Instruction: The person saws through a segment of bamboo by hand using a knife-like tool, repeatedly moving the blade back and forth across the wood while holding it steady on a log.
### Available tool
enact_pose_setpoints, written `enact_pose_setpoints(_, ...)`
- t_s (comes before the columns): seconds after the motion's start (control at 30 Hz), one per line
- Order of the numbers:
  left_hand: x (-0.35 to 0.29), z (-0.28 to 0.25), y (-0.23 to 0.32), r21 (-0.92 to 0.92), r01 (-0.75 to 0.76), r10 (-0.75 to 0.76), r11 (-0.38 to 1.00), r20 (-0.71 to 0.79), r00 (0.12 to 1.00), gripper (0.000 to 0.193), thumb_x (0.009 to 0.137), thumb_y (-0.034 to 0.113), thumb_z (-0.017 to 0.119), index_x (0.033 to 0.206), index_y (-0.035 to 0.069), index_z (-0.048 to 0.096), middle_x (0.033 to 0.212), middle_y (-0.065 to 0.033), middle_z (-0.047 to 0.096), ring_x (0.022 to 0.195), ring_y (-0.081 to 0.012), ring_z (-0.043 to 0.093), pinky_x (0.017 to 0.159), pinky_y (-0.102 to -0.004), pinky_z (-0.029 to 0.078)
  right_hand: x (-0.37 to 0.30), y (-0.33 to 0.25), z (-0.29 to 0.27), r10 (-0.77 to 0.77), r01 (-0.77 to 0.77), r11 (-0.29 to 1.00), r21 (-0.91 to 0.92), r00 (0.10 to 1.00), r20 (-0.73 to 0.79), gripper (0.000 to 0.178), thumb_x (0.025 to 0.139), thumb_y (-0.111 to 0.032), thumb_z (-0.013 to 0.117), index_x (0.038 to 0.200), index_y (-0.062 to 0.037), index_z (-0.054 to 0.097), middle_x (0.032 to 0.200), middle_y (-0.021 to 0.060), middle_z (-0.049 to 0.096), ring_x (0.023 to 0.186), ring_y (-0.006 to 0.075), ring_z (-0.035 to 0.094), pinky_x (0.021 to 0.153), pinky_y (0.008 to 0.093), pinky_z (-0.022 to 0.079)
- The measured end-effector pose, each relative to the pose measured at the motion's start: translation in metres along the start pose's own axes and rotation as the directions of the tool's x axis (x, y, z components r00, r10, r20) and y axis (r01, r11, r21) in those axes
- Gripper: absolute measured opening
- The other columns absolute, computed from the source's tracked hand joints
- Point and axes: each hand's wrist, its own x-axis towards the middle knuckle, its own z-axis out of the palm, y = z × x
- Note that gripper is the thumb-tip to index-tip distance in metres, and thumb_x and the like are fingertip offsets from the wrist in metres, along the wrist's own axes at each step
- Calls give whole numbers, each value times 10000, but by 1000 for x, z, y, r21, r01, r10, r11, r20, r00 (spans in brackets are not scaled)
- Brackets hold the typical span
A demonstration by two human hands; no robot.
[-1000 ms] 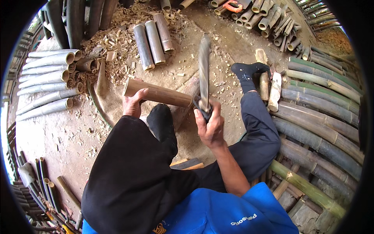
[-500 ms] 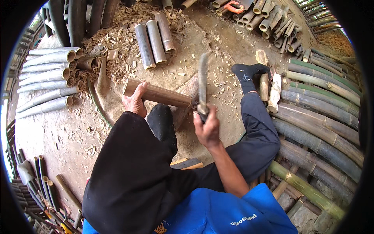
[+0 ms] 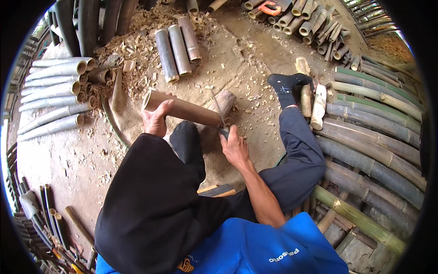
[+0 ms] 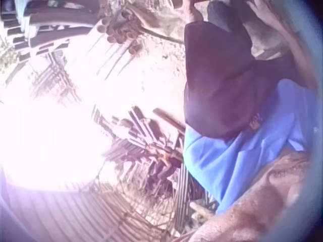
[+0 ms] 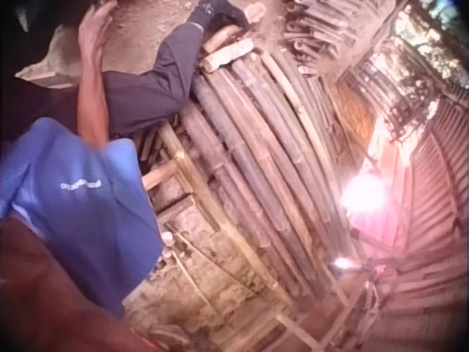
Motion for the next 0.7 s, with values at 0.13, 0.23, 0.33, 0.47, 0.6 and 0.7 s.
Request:
enact_pose_setpoints(0.13, -3, -13, 5, -27, -15, 15, 1000, 12, 1000, 557, 753, 96, 856, 1229, 8, 581, 1095, -120, 687, 1066, -269, 680, 987, -417, 513, 0, -8, -14, -4, -1, 997, 72, 998, 70, 384, 1005, -336, 610, 1132, -6, 460, 858, 279, 696, 831, 501, 683, 686, 570, 516)
enact_pose_setpoints(0.23, -7, -25, 12, 62, 94, -92, 994, -33, 995, 540, 738, 98, 853, 1209, 31, 599, 1047, -81, 665, 997, -223, 660, 900, -380, 520, -13, -55, -62, -156, 176, 949, 263, 983, -95, 365, 993, -303, 641, 1124, -8, 473, 823, 248, 692, 810, 474, 693, 662, 528, 529)
enact_pose_setpoints(0.33, -7, -24, 15, 79, 103, -104, 992, 14, 994, 529, 725, 123, 850, 1188, 37, 610, 1027, -55, 644, 933, -195, 631, 848, -358, 511, -17, -59, -65, -251, 325, 898, 297, 932, -261, 311, 983, -258, 664, 1093, -26, 488, 786, 224, 679, 759, 450, 698, 624, 495, 534)
enact_pose_setpoints(0.47, 2, -22, 12, 51, 101, -107, 994, 123, 987, 526, 732, 125, 831, 1200, 46, 606, 1064, -50, 633, 996, -195, 624, 854, -367, 514, 0, 13, 1, 11, -11, 1000, -9, 999, 40, 376, 995, -339, 606, 1133, -18, 465, 885, 348, 683, 833, 512, 691, 708, 604, 530)
enact_pose_setpoints(0.6, 1, -38, -2, -167, 133, -157, 977, -142, 977, 456, 840, 199, 811, 1210, 43, 597, 1091, -84, 686, 1020, -245, 664, 915, -442, 530, -8, -29, -33, 52, -57, 997, 58, 995, 89, 387, 997, -358, 617, 1125, -22, 475, 886, 284, 702, 840, 484, 697, 719, 574, 531)
enact_pose_setpoints(0.7, -1, -12, -4, -54, 96, -107, 994, -289, 951, 412, 838, 171, 829, 1157, 44, 601, 1017, -90, 701, 939, -250, 689, 871, -453, 540, -19, -62, -69, -137, 156, 963, 218, 985, -101, 357, 992, -317, 644, 1128, -20, 501, 897, 228, 701, 807, 452, 701, 692, 517, 544)
